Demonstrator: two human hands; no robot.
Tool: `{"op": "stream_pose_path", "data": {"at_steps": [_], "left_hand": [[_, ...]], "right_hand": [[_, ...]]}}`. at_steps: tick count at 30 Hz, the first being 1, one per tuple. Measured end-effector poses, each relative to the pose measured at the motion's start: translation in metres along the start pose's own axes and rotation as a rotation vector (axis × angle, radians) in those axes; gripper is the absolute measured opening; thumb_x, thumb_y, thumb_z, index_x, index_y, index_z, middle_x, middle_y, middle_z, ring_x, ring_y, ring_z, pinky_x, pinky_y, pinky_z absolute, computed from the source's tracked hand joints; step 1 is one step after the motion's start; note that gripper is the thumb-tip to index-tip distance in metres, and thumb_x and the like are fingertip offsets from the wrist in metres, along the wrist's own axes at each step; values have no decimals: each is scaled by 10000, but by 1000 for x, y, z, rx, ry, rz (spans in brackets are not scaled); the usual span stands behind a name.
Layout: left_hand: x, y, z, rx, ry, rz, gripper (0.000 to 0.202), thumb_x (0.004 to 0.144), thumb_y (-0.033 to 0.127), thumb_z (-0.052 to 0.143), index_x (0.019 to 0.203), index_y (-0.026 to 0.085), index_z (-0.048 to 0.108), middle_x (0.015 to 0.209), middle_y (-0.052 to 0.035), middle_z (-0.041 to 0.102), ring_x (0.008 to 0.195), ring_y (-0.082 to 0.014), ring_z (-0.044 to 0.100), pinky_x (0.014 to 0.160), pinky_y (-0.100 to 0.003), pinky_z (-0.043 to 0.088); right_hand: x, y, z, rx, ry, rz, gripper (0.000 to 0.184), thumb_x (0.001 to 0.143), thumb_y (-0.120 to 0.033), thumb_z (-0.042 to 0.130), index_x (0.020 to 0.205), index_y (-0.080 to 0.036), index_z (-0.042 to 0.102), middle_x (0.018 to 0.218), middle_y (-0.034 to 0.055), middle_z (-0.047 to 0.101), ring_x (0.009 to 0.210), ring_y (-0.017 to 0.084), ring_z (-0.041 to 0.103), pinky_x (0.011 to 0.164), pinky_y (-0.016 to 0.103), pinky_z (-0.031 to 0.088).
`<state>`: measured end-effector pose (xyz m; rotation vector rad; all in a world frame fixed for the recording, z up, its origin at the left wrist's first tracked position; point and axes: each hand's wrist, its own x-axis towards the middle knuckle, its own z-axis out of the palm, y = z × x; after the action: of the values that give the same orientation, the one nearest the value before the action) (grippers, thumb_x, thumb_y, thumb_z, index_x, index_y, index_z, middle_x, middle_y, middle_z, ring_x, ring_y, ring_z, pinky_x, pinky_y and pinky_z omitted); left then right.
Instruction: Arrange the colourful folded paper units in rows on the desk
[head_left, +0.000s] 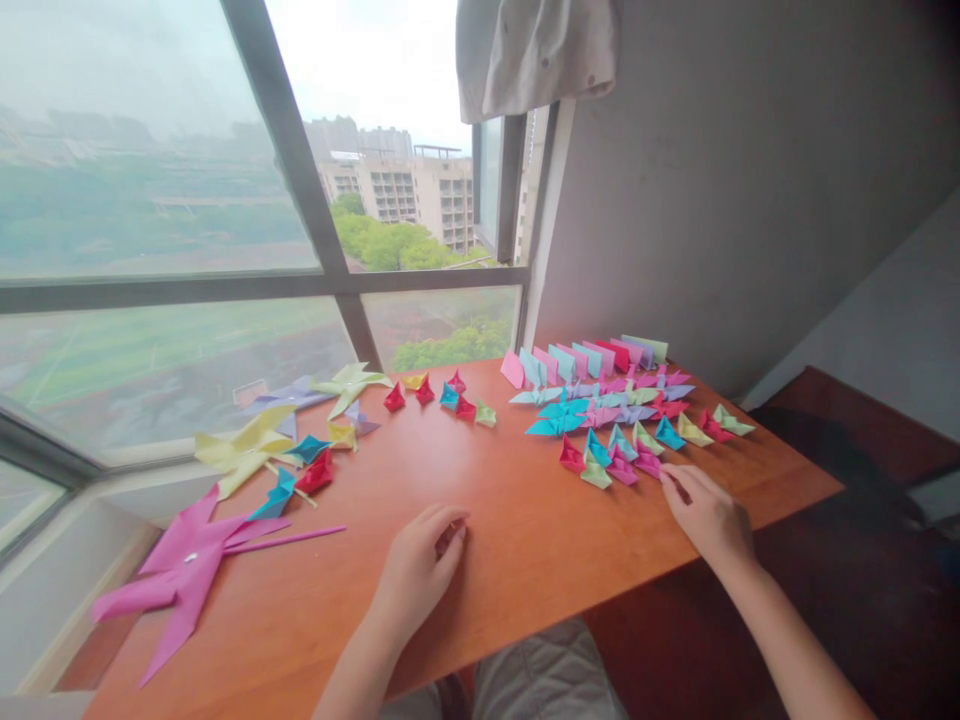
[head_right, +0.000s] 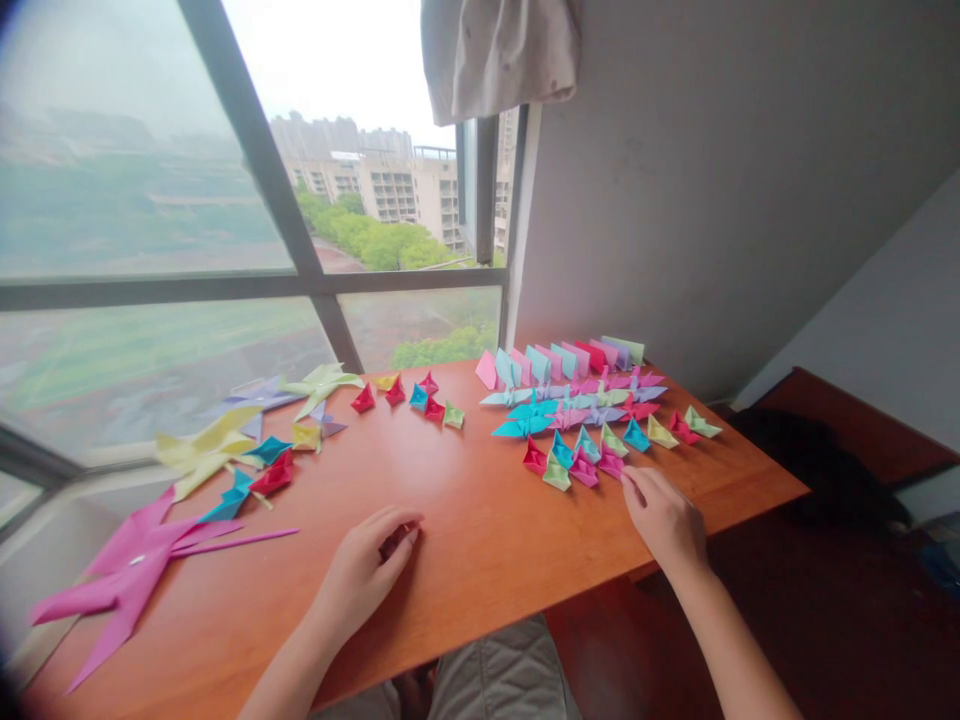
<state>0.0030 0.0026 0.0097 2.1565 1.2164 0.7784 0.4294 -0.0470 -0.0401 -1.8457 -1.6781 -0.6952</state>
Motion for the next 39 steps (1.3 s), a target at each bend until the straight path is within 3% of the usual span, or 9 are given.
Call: {"op": "stream_pose_path", "data": {"at_steps": [7, 13, 19, 24, 31, 39], "left_hand": [[0, 0, 0, 1, -8, -3, 201, 907, 206, 478, 985, 182, 662, 850, -59, 698, 693, -172, 627, 663, -270, 479], [0, 2, -1, -3, -6, -6, 207, 907, 201, 474, 988, 178, 664, 855, -62, 695, 698, -172, 622, 666, -269, 476], [0, 2, -1, -10, -6, -7, 206, 904, 199, 478, 978, 174, 668, 845, -60, 694, 687, -170, 622, 652, -264, 475], [0, 2, -1, -19, 5, 4, 202, 900, 199, 485, 977, 184, 671, 835, -54, 693, 687, -170, 622, 652, -259, 476], [0, 3, -1, -23, 12, 1, 204, 899, 213, 491, 973, 187, 680, 829, -58, 696, 679, -171, 623, 642, -260, 479], [1, 3, -1, -29, 11, -6, 202, 895, 203, 495, 970, 187, 682, 827, -55, 698, 677, -169, 624, 641, -259, 479]], "right_hand": [[1, -3, -3, 6, -23, 40, 282, 942, -357, 496, 1009, -206, 725, 993, 50, 739, 733, 147, 675, 621, 239, 455], [0, -24, -13, 88, 63, 81, 247, 936, -337, 527, 992, -192, 718, 931, 65, 727, 733, 152, 666, 684, 241, 474], [-3, -50, -13, 233, -119, -45, 259, 948, -292, 482, 985, -210, 725, 826, 57, 712, 729, 163, 666, 694, 246, 479], [-2, -51, -7, 211, -168, -25, 290, 951, -292, 454, 1024, -212, 724, 754, 47, 690, 712, 169, 662, 679, 250, 480], [-2, -51, -7, 184, -135, 23, 331, 953, -314, 430, 1008, -216, 742, 902, 80, 741, 751, 180, 684, 654, 258, 480], [-2, -53, -9, 181, -117, 54, 300, 946, -305, 456, 953, -216, 742, 917, 71, 741, 719, 170, 670, 640, 258, 453]]}}
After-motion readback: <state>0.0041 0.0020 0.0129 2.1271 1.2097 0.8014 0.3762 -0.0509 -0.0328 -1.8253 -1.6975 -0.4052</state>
